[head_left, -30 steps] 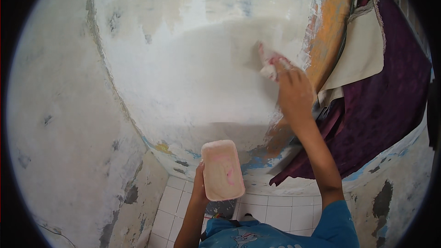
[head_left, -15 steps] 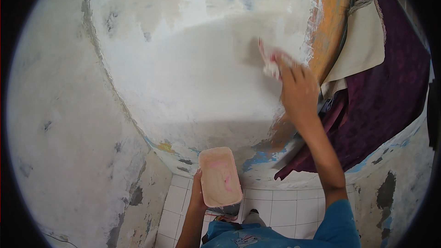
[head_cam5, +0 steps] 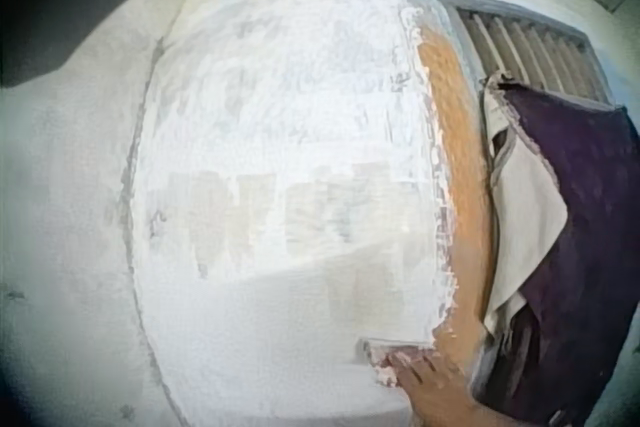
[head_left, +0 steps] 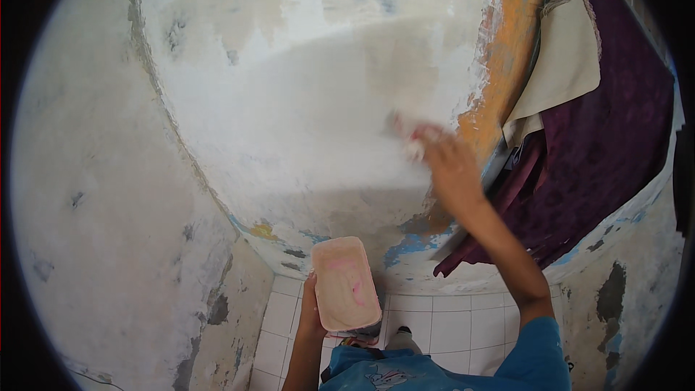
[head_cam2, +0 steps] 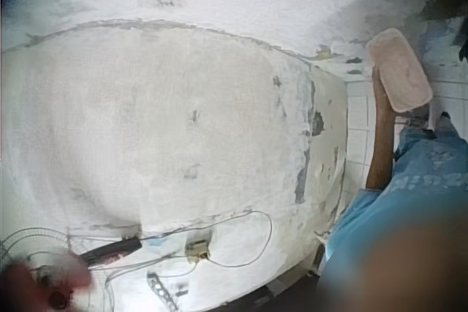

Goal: The person applies wall filler from a putty container to damaged spots on a room wall using a scraper.

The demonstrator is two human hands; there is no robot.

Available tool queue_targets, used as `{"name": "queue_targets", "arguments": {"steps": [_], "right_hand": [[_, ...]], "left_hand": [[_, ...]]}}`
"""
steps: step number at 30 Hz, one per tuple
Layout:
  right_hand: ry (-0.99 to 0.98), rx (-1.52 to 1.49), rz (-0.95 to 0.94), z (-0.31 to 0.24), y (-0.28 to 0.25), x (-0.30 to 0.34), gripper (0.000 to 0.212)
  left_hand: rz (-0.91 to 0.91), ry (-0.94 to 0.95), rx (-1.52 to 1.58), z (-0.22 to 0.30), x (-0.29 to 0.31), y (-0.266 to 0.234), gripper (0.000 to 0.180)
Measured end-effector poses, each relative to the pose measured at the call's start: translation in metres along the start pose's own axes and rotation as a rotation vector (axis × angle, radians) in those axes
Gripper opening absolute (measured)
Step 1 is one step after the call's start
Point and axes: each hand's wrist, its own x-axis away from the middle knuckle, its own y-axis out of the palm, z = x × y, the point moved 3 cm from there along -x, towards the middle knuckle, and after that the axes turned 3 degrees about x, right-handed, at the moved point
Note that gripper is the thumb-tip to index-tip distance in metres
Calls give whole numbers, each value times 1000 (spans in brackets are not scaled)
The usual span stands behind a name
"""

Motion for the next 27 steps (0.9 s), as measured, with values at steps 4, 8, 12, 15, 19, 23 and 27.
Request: {"name": "queue_targets", "arguments": {"steps": [4, 8, 12, 15, 19, 23, 27], "right_hand": [[136, 161, 105, 38, -41, -60, 54], [65, 278, 172, 37, -20, -50, 54], [-14, 150, 9, -6, 19, 16, 53], [6, 64, 12, -5, 5, 17, 59], [111, 163, 148, 32, -40, -59, 53], [63, 249, 226, 36, -37, -76, 51], [-22, 179, 64, -4, 6, -10, 49]], "left_hand": [[1, -51, 78, -3, 1, 4, 50], [-25, -75, 111, -7, -3, 10, 48], [0, -82, 92, -6, -7, 7, 49], [-28, -73, 63, -3, -7, 10, 57], [-34, -85, 79, -2, -8, 11, 55], [-38, -89, 116, -4, -10, 13, 56], [-28, -87, 122, -6, -11, 2, 60]]}}
